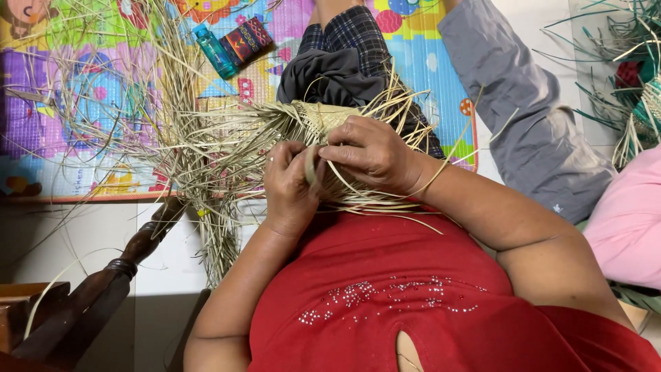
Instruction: Weaving a straw hat by hand while sitting on a floor mat
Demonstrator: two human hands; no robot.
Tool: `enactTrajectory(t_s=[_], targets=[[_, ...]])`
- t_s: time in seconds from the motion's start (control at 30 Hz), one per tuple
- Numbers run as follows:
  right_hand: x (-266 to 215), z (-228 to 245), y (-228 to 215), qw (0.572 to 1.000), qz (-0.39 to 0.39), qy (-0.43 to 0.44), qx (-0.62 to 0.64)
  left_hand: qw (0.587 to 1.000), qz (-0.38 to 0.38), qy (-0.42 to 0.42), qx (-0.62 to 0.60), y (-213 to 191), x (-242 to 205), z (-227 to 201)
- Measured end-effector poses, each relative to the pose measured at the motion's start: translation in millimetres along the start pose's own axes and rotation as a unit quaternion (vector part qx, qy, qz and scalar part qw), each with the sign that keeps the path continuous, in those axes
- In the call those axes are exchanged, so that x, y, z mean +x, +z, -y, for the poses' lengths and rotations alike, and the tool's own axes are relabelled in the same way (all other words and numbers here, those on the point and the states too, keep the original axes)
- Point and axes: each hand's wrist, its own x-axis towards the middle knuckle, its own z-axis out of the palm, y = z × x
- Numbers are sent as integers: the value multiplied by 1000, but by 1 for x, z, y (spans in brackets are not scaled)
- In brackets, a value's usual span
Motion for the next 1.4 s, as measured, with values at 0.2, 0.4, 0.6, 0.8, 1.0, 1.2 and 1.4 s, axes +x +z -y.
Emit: enactTrajectory(t_s=[0.2,0.4,0.6,0.8,1.0,1.2,1.4], targets=[[4,-9,-2,997,31,-22,-66,994,-6,-80,-77,4,2,-8],[-1,-15,-2,992,70,7,-108,995,-7,-58,-81,5,3,-6],[-2,-15,-11,983,89,15,-162,986,-28,-90,-138,11,1,-5],[-16,-43,-48,940,232,230,-98,981,-30,-127,-145,14,3,-4],[-82,-83,-115,883,144,394,-210,970,1,-204,-131,2,14,-18],[-141,-108,-146,768,215,434,-420,942,7,-275,-192,2,12,-20],[-17,-26,-79,975,43,101,-192,898,19,-328,-292,6,4,-13]])
